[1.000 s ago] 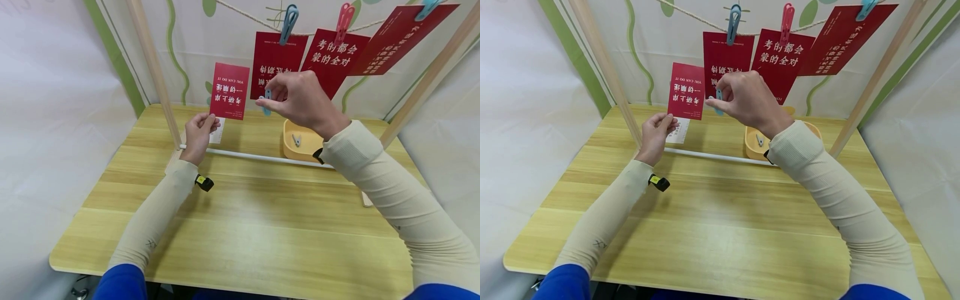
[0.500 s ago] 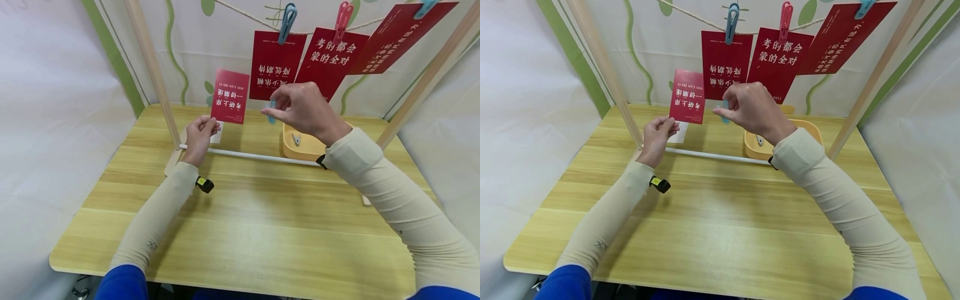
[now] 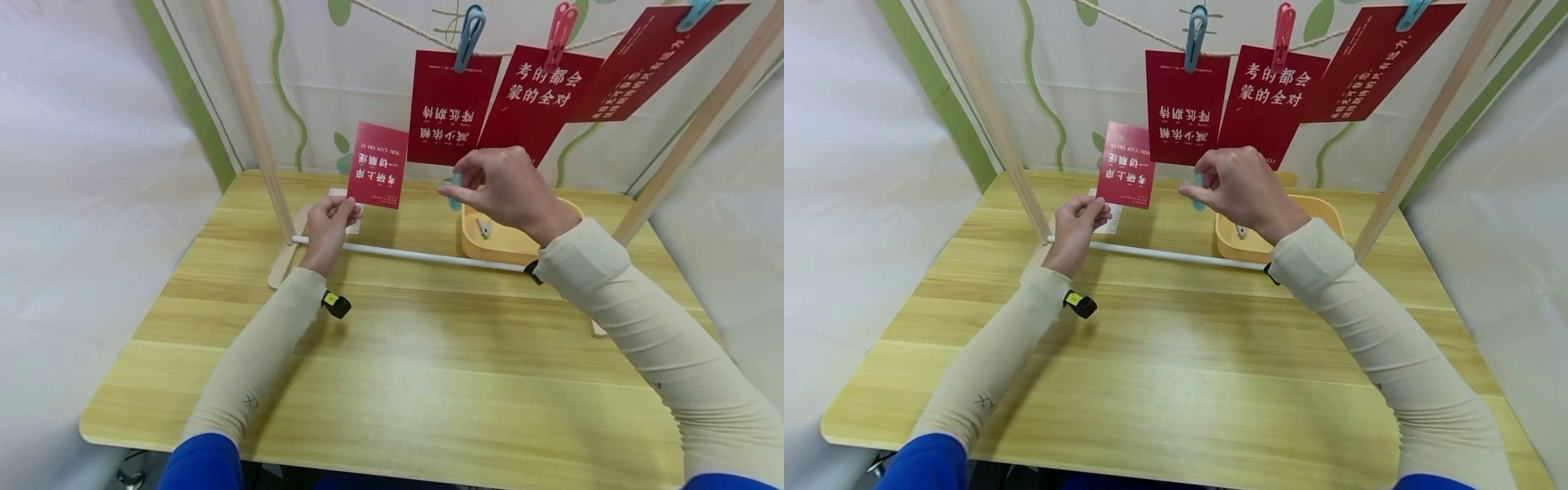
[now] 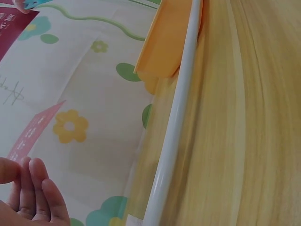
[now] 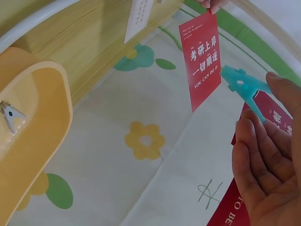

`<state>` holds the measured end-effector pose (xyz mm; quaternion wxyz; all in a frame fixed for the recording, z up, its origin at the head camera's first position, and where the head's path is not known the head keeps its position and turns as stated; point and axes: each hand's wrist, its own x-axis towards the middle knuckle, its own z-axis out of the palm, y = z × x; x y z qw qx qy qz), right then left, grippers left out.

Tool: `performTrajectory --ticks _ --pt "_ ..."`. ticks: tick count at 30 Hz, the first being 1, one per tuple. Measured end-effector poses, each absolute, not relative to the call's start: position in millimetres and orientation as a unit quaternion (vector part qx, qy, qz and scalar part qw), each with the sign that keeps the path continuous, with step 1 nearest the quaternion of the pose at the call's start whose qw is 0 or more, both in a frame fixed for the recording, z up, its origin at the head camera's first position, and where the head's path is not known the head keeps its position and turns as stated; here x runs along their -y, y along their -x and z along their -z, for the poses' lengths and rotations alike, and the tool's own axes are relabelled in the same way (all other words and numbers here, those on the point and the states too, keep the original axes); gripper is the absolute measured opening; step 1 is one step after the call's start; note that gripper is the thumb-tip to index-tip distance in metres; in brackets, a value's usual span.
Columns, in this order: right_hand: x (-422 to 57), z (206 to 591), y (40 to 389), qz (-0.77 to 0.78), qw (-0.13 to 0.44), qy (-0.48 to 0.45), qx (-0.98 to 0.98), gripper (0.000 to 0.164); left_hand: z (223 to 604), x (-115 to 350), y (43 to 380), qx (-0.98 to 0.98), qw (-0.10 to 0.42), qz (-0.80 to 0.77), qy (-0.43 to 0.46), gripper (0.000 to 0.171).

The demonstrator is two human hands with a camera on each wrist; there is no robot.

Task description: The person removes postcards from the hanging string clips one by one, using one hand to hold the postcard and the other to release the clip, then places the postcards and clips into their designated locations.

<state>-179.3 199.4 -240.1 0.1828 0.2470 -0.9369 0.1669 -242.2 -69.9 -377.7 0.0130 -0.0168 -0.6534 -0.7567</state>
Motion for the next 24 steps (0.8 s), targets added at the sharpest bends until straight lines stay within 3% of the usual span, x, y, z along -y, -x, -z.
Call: performTrajectory --ticks 24 --pt "-223 262 181 -0.128 0.157 -0.236 0.950 0.033 393 67 246 0.663 0.010 0.749 -0.011 0.020"
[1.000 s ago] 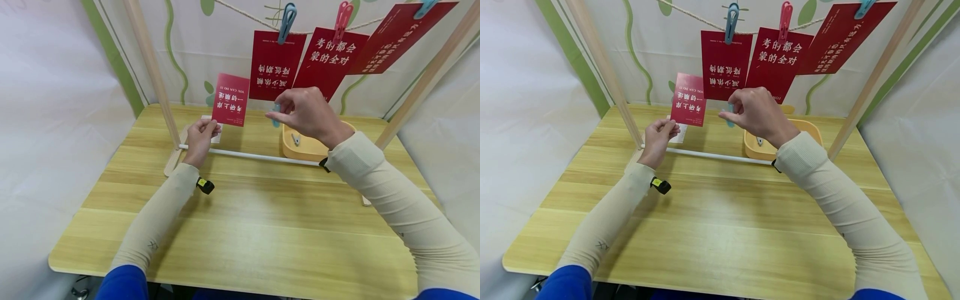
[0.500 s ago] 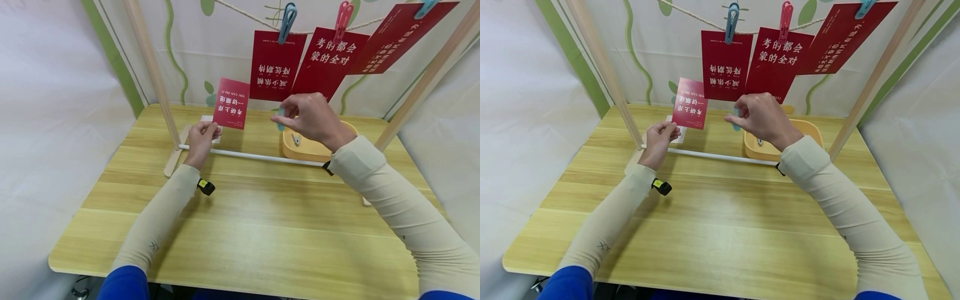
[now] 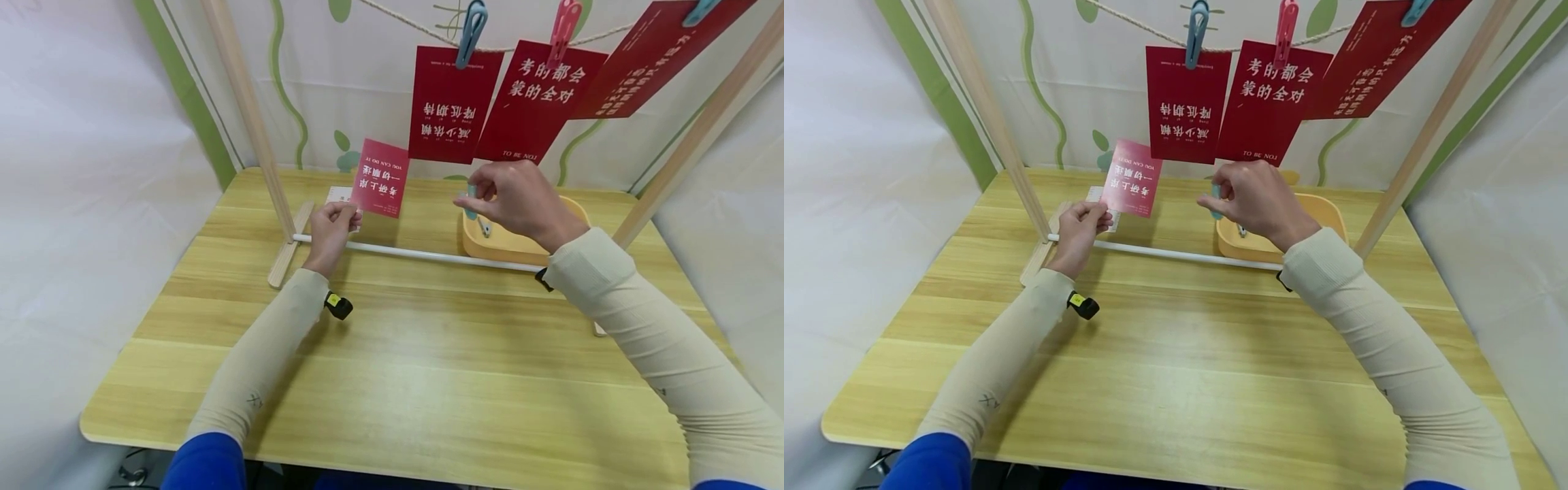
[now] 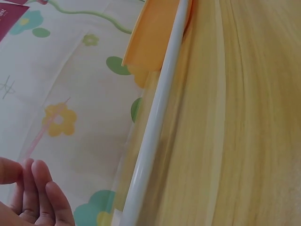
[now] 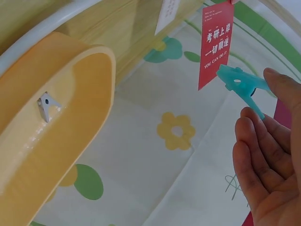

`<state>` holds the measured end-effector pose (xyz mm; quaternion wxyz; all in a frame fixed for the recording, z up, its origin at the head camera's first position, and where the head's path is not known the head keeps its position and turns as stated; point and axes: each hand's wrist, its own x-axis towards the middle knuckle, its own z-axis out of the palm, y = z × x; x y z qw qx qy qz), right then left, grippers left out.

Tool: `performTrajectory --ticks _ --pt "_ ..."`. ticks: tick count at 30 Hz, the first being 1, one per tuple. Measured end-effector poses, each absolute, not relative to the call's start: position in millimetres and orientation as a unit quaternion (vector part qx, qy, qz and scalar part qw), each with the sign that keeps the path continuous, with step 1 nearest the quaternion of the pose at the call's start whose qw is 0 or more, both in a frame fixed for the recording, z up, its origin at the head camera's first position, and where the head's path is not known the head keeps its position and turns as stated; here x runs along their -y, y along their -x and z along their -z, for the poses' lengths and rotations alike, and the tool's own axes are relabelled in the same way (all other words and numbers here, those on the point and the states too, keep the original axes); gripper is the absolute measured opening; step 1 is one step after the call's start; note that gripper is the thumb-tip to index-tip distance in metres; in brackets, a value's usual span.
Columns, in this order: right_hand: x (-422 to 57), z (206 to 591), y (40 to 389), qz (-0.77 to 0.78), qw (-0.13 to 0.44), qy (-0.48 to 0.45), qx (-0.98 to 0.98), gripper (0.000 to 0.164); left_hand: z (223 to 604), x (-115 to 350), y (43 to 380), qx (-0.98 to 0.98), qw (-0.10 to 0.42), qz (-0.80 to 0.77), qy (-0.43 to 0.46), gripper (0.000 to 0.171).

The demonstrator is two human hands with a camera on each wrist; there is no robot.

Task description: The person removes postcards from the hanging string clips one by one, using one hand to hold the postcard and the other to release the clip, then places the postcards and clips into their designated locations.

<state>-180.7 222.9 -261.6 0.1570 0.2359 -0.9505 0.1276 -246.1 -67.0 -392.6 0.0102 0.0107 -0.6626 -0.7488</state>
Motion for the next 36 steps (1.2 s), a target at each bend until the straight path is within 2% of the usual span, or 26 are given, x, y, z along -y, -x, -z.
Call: performTrajectory --ticks 9,21,36 --pt "-232 271 183 -0.127 0.155 -0.227 0.953 0.032 395 66 249 0.674 0.003 0.739 -0.020 0.020" --pt "-241 284 185 -0.119 0.163 -0.232 0.952 0.022 399 63 246 0.666 -0.018 0.745 -0.047 0.020" --pt "-261 294 192 -0.113 0.111 -0.160 0.974 0.026 405 59 248 0.683 -0.027 0.728 -0.053 0.023"
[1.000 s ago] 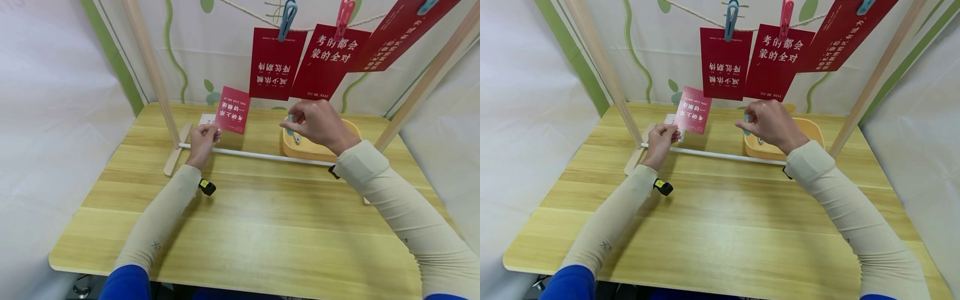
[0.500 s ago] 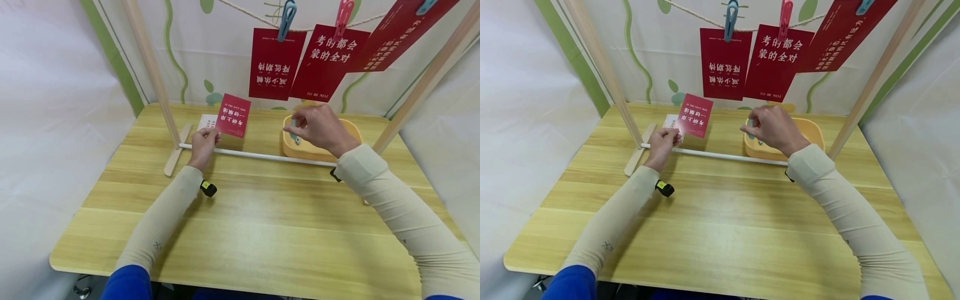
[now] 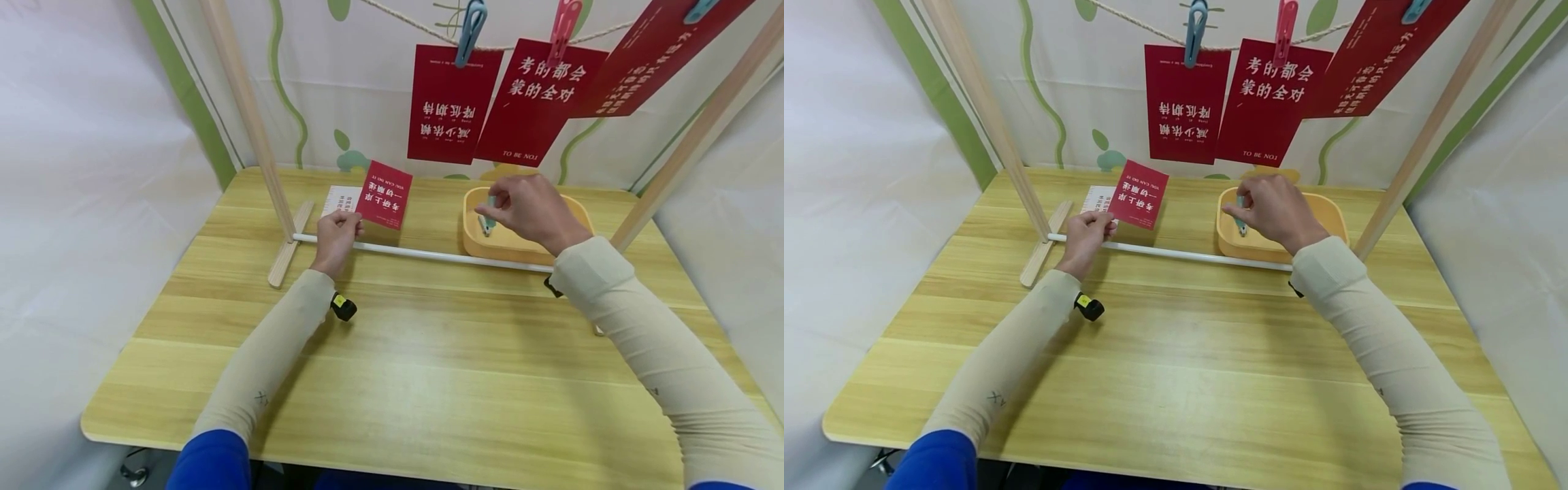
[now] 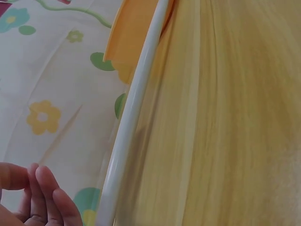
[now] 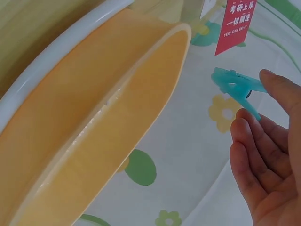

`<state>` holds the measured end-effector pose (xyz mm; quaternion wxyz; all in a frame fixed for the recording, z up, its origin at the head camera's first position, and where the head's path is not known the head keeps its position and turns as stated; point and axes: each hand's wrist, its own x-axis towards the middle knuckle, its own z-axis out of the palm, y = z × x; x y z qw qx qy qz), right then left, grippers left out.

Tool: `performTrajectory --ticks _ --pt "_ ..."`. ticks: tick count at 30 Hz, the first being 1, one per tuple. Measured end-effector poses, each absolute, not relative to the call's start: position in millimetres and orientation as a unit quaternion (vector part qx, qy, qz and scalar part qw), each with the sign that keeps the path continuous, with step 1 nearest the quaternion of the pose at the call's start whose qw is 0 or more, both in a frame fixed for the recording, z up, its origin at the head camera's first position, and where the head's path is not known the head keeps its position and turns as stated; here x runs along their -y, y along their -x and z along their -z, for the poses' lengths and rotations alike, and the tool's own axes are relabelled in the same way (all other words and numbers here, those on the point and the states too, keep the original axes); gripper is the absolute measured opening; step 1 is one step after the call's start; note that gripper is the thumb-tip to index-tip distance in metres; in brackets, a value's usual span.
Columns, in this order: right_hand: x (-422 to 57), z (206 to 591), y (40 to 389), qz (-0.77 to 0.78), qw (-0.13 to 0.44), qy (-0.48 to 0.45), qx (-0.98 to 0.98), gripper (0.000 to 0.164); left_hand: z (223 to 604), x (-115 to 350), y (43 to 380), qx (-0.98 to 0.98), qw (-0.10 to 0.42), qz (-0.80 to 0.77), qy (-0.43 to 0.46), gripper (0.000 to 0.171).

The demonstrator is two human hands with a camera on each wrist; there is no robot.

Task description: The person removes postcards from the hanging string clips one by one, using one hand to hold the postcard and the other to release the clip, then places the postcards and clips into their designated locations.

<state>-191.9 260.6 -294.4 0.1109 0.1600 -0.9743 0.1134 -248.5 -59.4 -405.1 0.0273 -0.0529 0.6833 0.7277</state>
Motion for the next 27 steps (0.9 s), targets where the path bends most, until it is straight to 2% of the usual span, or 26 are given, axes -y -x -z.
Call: performTrajectory --ticks 8,15,27 --pt "-271 301 195 -0.115 0.081 -0.127 0.982 0.037 409 57 250 -0.684 0.036 -0.726 0.060 0.020" --pt "-275 306 197 -0.111 0.078 -0.126 0.983 0.032 412 55 253 -0.688 0.037 -0.722 0.057 0.020" --pt "-278 314 200 -0.105 0.043 -0.105 0.988 0.035 407 52 251 -0.742 0.035 -0.667 0.050 0.020"
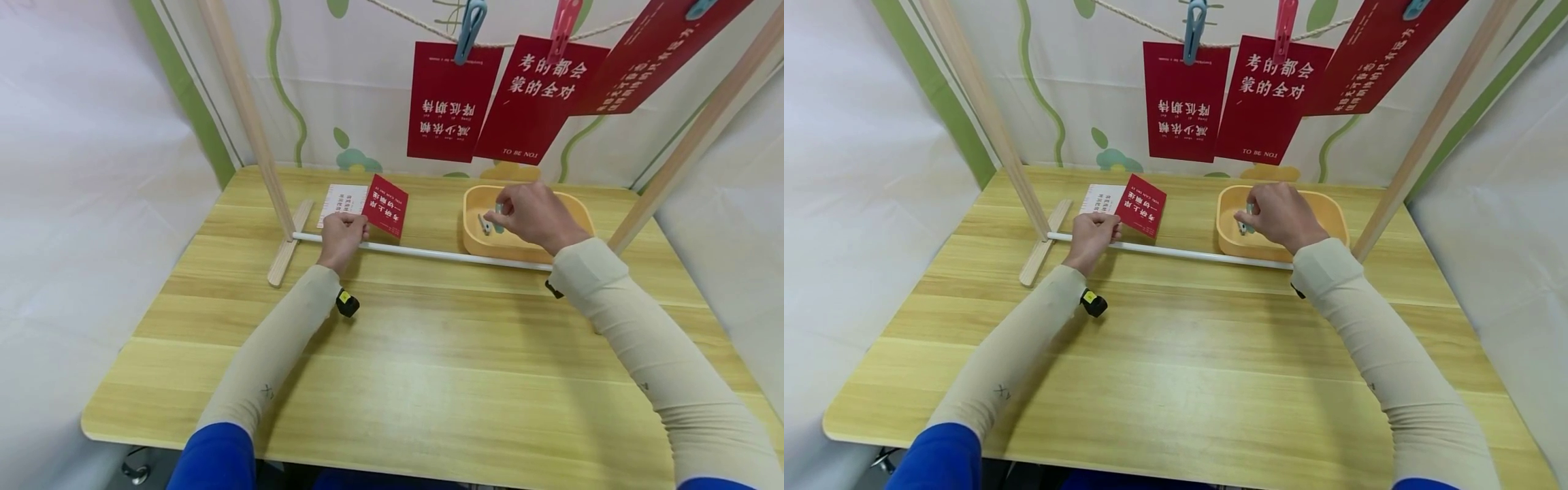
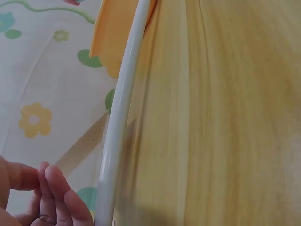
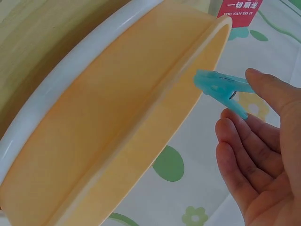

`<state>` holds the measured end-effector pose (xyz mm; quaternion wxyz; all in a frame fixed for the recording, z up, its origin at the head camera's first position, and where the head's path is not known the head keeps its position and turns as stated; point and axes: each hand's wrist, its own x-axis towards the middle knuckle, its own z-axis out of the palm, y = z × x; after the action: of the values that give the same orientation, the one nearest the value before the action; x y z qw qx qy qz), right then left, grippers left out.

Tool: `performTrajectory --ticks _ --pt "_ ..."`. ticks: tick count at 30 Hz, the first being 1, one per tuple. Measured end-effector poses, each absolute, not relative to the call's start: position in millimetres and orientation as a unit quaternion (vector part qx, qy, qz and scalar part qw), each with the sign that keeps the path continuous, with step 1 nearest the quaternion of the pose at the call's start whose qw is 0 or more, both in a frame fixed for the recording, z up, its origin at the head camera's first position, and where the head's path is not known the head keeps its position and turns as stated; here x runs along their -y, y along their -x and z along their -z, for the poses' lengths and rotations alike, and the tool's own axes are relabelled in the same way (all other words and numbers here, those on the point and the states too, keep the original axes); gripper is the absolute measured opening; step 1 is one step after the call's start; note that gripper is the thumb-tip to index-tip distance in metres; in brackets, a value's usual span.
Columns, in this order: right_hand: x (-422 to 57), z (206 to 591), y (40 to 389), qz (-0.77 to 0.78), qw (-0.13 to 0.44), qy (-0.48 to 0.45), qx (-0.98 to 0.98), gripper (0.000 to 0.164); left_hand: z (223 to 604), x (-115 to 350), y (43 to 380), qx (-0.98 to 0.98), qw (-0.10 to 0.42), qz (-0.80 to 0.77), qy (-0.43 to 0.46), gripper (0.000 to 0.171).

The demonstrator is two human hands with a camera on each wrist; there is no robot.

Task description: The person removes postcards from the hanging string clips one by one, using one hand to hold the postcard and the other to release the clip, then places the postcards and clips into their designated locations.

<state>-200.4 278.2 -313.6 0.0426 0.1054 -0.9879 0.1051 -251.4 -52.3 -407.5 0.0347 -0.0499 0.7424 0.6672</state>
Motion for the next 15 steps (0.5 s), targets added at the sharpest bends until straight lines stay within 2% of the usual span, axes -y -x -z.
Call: performTrajectory --ticks 15 --pt "-281 326 202 -0.112 0.021 -0.098 0.989 0.035 408 53 255 -0.784 0.041 -0.618 0.048 0.021"
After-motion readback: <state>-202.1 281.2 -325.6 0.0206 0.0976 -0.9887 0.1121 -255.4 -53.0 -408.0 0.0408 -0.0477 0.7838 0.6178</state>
